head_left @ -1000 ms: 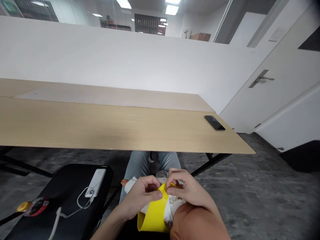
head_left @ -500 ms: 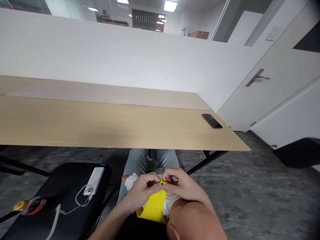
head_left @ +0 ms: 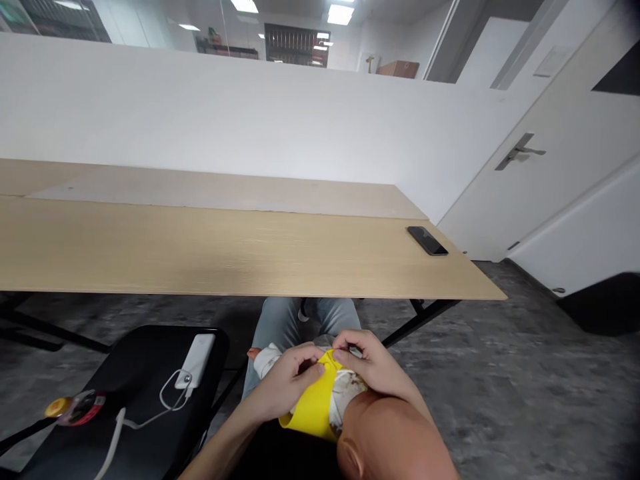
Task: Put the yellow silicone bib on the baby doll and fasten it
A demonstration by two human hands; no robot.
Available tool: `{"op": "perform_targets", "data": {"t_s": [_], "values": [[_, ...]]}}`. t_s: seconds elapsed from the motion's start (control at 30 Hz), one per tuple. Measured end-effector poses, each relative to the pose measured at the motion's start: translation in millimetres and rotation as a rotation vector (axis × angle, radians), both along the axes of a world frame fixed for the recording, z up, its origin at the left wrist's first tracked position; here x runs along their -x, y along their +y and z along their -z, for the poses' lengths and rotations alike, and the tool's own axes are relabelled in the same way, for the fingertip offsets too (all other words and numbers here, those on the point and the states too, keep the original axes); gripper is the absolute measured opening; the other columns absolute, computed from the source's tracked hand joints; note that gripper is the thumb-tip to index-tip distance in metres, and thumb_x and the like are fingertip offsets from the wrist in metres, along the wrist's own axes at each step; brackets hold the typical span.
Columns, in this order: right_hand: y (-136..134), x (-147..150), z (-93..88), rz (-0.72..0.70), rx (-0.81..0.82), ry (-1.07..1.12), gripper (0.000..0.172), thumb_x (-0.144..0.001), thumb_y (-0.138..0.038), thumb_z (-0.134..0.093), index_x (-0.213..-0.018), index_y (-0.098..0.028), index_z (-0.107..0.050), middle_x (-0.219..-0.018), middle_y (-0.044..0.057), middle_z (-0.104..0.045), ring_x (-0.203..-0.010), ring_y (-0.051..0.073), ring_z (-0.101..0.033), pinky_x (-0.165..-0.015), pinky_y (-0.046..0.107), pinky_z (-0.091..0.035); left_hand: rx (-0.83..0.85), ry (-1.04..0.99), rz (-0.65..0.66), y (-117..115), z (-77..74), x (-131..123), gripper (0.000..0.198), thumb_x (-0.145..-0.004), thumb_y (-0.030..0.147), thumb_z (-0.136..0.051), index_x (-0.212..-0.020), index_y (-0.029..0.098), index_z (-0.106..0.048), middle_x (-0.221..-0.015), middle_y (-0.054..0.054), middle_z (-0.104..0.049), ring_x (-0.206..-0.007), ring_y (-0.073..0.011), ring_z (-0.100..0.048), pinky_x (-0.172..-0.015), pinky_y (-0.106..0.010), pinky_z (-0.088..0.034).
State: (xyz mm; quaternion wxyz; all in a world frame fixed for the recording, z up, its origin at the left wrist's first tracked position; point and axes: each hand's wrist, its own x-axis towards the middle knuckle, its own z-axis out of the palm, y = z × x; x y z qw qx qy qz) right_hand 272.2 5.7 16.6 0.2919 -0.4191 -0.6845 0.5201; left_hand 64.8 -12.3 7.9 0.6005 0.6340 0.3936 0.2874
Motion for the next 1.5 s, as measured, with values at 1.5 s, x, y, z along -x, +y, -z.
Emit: {"op": "perform_targets", "data": {"t_s": [1.5], "values": [[1.9, -5.1, 19.4, 0.101, 0.144, 0.110, 0.032, -0.098, -0.050, -0.043, -0.091, -0.019, -0.046, -0.088, 0.001, -0.054, -0.081, 0.013, -0.050, -0.076, 0.027, -0.040, 0.174, -0.104, -0.052, -0.9, -2.0, 4.4, 0.020, -0.085, 0.028, -0.058, -0.100, 0.017, -0.067, -0.093, -0.003, -0.062, -0.083, -0.0155, -0.054, -0.073, -0.025, -0.039]]}}
